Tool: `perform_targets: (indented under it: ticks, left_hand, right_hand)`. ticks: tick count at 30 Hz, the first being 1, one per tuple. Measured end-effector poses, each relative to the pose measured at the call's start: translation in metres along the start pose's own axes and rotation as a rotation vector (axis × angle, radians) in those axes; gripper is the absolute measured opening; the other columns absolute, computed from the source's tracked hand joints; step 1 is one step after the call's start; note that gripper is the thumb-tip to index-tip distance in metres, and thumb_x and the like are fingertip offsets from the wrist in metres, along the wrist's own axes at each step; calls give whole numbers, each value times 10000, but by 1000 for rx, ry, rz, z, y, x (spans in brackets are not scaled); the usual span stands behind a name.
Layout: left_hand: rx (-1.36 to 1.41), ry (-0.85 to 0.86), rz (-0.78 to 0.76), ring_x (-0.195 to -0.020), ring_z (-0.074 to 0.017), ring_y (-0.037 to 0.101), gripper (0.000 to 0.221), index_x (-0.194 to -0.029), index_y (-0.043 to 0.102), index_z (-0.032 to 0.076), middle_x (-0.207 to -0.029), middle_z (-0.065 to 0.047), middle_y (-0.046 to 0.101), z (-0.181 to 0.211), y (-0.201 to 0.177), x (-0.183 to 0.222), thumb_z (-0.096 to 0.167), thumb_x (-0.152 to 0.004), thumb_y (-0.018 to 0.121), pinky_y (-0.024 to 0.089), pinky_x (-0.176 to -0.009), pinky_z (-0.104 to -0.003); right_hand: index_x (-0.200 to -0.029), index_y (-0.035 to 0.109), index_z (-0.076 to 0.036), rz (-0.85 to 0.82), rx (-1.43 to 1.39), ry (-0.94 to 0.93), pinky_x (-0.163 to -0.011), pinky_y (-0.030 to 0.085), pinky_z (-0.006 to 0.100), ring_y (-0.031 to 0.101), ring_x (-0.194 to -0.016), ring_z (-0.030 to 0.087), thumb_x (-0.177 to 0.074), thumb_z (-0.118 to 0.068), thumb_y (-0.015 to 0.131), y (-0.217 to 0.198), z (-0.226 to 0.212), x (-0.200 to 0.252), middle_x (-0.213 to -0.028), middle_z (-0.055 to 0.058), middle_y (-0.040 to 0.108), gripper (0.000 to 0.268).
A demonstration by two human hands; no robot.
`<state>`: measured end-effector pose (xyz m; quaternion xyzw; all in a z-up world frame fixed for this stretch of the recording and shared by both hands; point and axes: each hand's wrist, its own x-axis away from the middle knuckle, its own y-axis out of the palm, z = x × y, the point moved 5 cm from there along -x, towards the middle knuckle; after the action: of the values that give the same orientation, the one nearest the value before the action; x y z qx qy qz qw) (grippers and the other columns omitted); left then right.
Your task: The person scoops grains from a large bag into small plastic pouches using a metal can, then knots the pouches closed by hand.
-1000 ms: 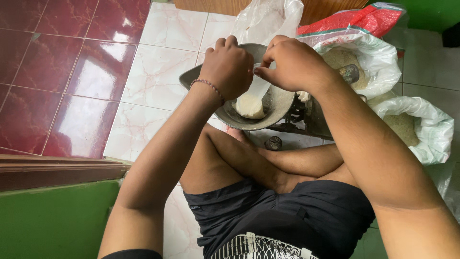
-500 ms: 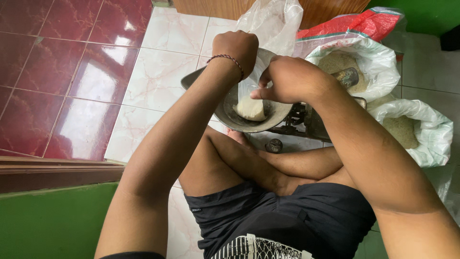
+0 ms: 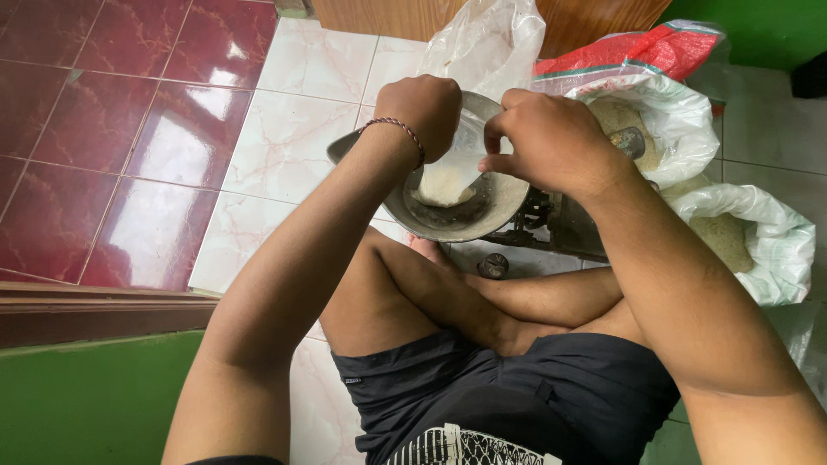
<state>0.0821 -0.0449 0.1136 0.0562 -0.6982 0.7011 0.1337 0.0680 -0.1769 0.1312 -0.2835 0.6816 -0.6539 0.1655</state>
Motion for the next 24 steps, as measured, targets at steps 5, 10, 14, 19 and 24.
perform_targets:
  ticks: [5,10,14,19,24]
  left_hand:
    - [13,90,43,-830,-332,663,232,-992,666,191,-923,-82,683,1,-6,21,125,-811,538,528,-659,-439]
    - [-35,128,-91,-959,-271,648,441,-1182,633,314,-1090,-4,660,-3,5,37,158,-791,503,532,-719,-424]
    - [-101,174,27,-885,-296,670,298,-1116,663,327,-1020,-22,683,-12,19,22,203,-862,568,524,-663,-428]
    - [-128,190,59,-727,-297,666,201,-942,691,276,-869,-21,683,-19,23,16,129,-876,571,502,-587,-403]
    - [-19,194,45,-744,-306,659,231,-873,706,313,-883,-7,687,-29,22,21,127,-821,578,496,-573,-419]
  right_hand:
    - [-888,661,-211,7,-136,-27,-704,452,436,596,-868,250,-730,-507,788,-7,5,-4,-933,18,591,359]
    - [-1139,646,-361,-156,-211,-29,-802,427,377,589,-922,217,-748,-287,698,-11,0,-3,-1050,33,554,401]
    - [-1148,656,-378,-132,-52,-79,-762,474,484,606,-952,306,-812,-218,617,-4,2,-16,-1015,59,550,374]
    - [-957,720,-348,4,97,-110,-672,498,502,639,-894,309,-847,-335,632,8,21,-31,-978,10,617,142]
    - [-941,729,-336,87,50,-104,-639,477,478,592,-943,236,-862,-449,680,7,29,-27,-888,-22,612,146]
